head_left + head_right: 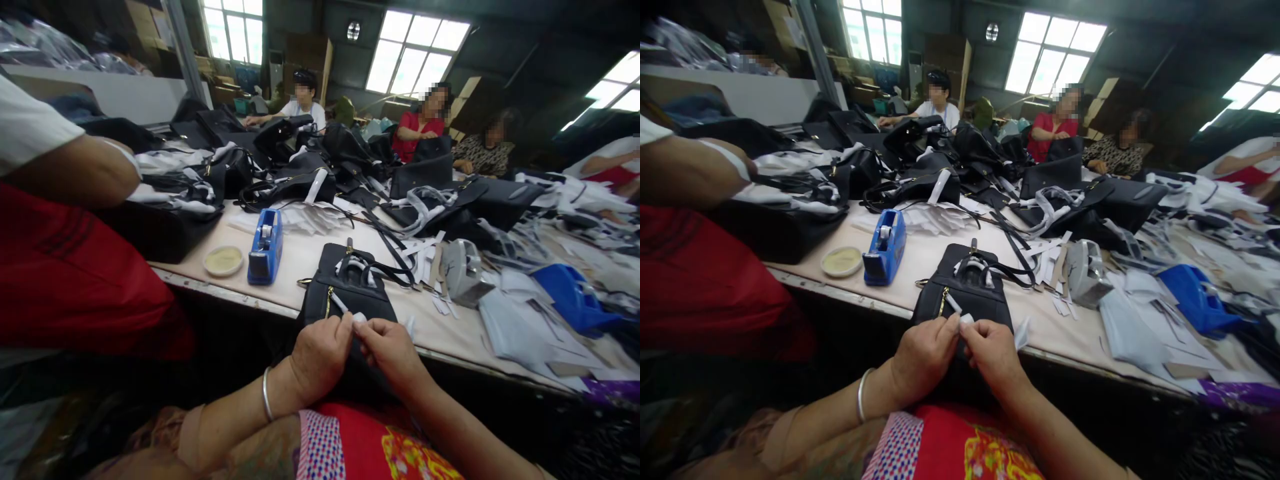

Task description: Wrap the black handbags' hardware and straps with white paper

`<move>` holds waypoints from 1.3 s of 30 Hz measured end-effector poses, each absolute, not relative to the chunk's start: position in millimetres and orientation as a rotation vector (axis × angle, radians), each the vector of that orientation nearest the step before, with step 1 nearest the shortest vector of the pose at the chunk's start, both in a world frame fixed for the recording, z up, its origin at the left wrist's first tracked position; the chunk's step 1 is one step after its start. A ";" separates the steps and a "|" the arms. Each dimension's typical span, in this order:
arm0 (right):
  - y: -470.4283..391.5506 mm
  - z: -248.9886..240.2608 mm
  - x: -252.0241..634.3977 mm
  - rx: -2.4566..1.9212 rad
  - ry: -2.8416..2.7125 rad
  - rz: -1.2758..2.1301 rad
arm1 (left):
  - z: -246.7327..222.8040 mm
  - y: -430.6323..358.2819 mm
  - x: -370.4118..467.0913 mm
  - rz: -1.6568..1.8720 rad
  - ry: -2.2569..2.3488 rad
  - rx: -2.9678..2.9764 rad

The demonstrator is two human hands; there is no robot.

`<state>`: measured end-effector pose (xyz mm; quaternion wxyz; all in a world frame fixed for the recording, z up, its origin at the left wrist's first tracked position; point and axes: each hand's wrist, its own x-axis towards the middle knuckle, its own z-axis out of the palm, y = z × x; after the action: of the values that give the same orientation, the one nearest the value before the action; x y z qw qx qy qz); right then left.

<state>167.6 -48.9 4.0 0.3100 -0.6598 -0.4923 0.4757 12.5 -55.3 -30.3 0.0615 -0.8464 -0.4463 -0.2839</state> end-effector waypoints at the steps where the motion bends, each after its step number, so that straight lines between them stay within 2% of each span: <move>1: -49.8 5.0 167.2 -1.745 -1.293 1.258 | -30.4 -55.7 11.5 -0.847 -1.328 -2.565; 5: -54.1 8.7 167.2 -1.743 -1.347 1.215 | -27.0 -54.5 9.4 -0.807 -1.319 -2.614; 13: -64.1 -2.5 171.4 -1.667 -1.395 1.021 | -22.7 -47.3 10.5 -1.035 -1.582 -2.769; 17: -58.5 -11.9 168.0 -1.611 -1.303 1.014 | -13.7 -42.4 4.1 -1.351 -1.677 -2.961; 23: -41.9 -8.1 164.2 -1.579 -1.444 0.958 | -4.3 -32.8 -11.0 -1.874 -1.960 -3.268; 29: -32.4 -10.3 166.7 -1.196 -1.399 1.408 | -10.8 -31.6 -17.2 -2.350 -1.998 -3.344; 33: -31.8 -16.7 168.6 -1.091 -1.318 1.558 | -11.8 -35.3 -14.5 -2.073 -1.924 -3.312; 39: -36.0 -6.6 169.3 -1.215 -1.345 1.397 | -4.9 -35.0 -25.2 -1.578 -1.567 -3.339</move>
<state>169.3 -36.0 -6.6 0.4136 -0.4835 -0.5350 0.5559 -25.2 -35.0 -4.9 -0.4217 -0.7547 -0.3541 -0.3567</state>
